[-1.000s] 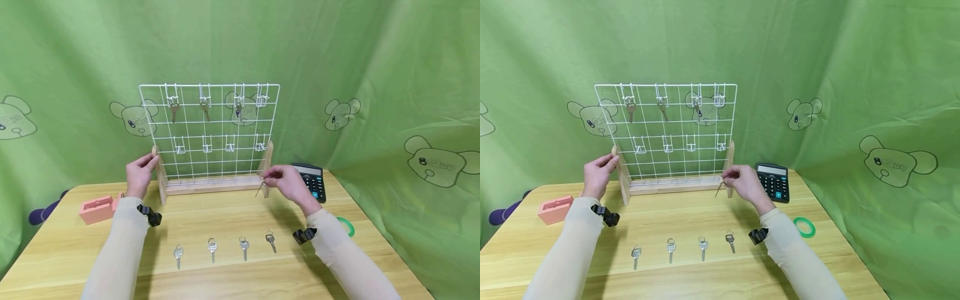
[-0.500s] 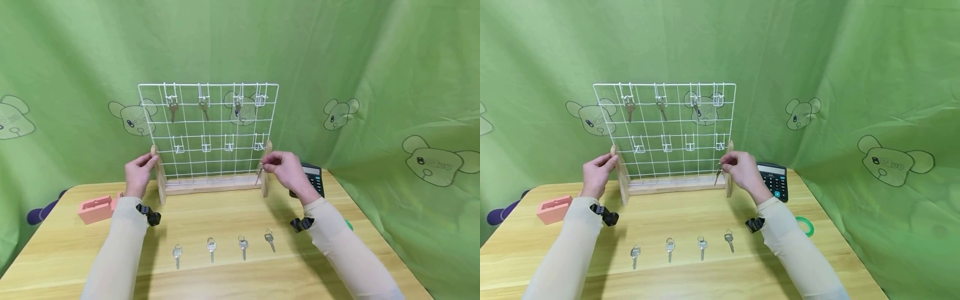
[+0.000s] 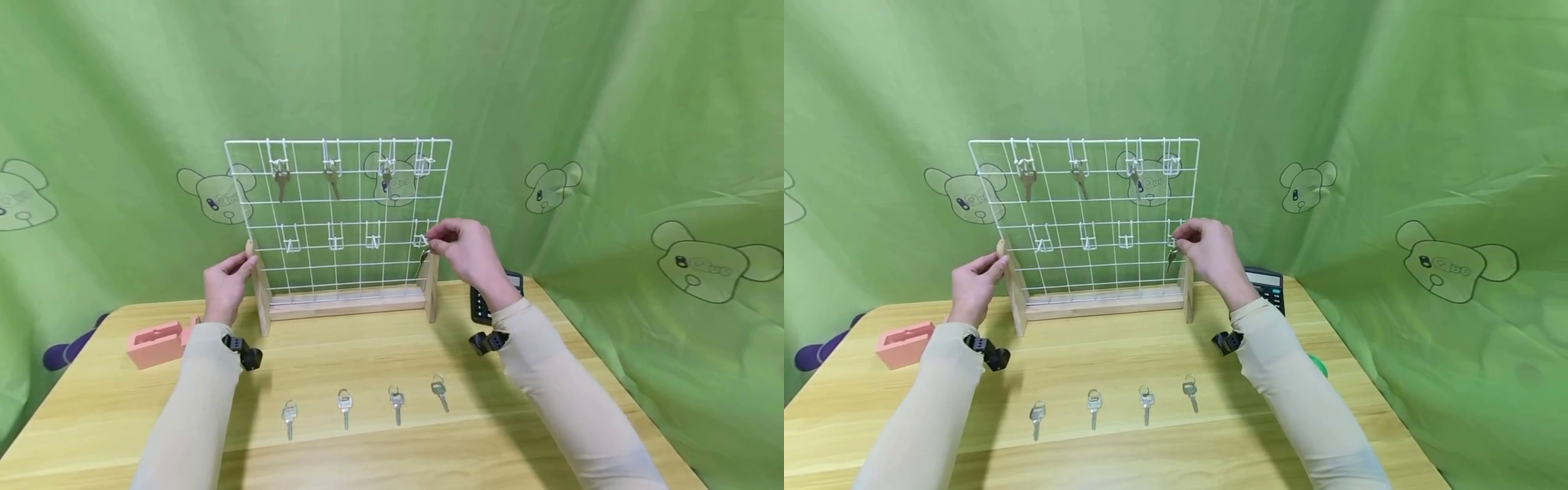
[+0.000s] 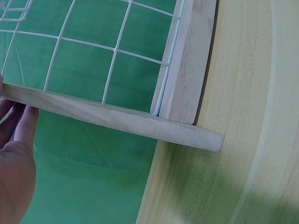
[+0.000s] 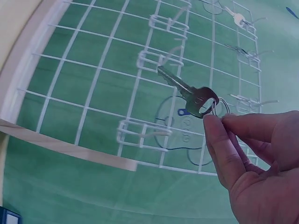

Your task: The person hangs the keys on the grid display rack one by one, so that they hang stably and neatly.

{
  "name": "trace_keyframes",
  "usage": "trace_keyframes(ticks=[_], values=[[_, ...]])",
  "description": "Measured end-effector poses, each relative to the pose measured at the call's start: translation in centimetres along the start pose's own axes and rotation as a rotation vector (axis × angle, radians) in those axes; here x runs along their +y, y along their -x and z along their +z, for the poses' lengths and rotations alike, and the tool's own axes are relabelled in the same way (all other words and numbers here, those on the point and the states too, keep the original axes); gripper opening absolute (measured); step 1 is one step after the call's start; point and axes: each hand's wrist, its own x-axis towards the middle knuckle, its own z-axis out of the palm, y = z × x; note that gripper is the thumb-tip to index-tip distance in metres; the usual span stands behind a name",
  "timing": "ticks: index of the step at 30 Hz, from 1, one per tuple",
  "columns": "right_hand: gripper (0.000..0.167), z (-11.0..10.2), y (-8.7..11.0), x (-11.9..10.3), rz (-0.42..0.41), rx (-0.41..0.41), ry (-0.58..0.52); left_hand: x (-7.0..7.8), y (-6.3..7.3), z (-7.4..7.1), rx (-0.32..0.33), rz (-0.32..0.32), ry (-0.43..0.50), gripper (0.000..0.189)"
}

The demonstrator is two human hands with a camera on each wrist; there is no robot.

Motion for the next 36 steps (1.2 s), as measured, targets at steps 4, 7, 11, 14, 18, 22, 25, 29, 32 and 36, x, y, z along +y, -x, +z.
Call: trace_keyframes(ticks=[4, 7, 11, 14, 18, 22, 25, 29, 32, 36], values=[[0.015, -0.5, -0.6, -0.8, 0.003, 0.026, -0.004, -0.1, 0.0, 0.1, 0.014, 0.005, 0.009, 0.048], [0.015, -0.8, -1.0, -1.3, -0.025, 0.054, 0.003, -0.1, -0.1, 0.1, 0.017, 0.009, 0.015, 0.047], [0.014, -1.1, -1.5, -1.8, -0.067, 0.106, 0.008, -0.2, -0.1, 0.1, 0.017, 0.009, 0.019, 0.047], [0.014, -1.4, -1.7, -2.0, -0.085, 0.158, 0.004, -0.3, -0.2, 0.1, 0.013, 0.008, 0.018, 0.046], [0.014, -1.9, -2.1, -2.3, -0.114, 0.219, -0.007, -0.3, -0.2, 0.1, 0.010, 0.010, 0.020, 0.047], [0.014, -2.3, -2.5, -2.9, -0.111, 0.247, -0.030, -0.4, -0.2, 0.1, 0.013, 0.016, 0.021, 0.047], [0.015, -2.6, -2.9, -3.4, -0.087, 0.258, -0.054, -0.4, -0.3, 0.1, 0.014, 0.021, 0.020, 0.047], [0.016, -3.3, -3.4, -4.3, -0.071, 0.293, -0.068, -0.4, -0.3, 0.2, 0.011, 0.021, 0.019, 0.046], [0.016, -3.9, -3.8, -5.1, -0.080, 0.325, -0.070, -0.4, -0.3, 0.2, 0.014, 0.024, 0.019, 0.045], [0.016, -4.6, -4.3, -5.8, -0.097, 0.343, -0.054, -0.5, -0.3, 0.3, 0.029, 0.046, 0.026, 0.044]])
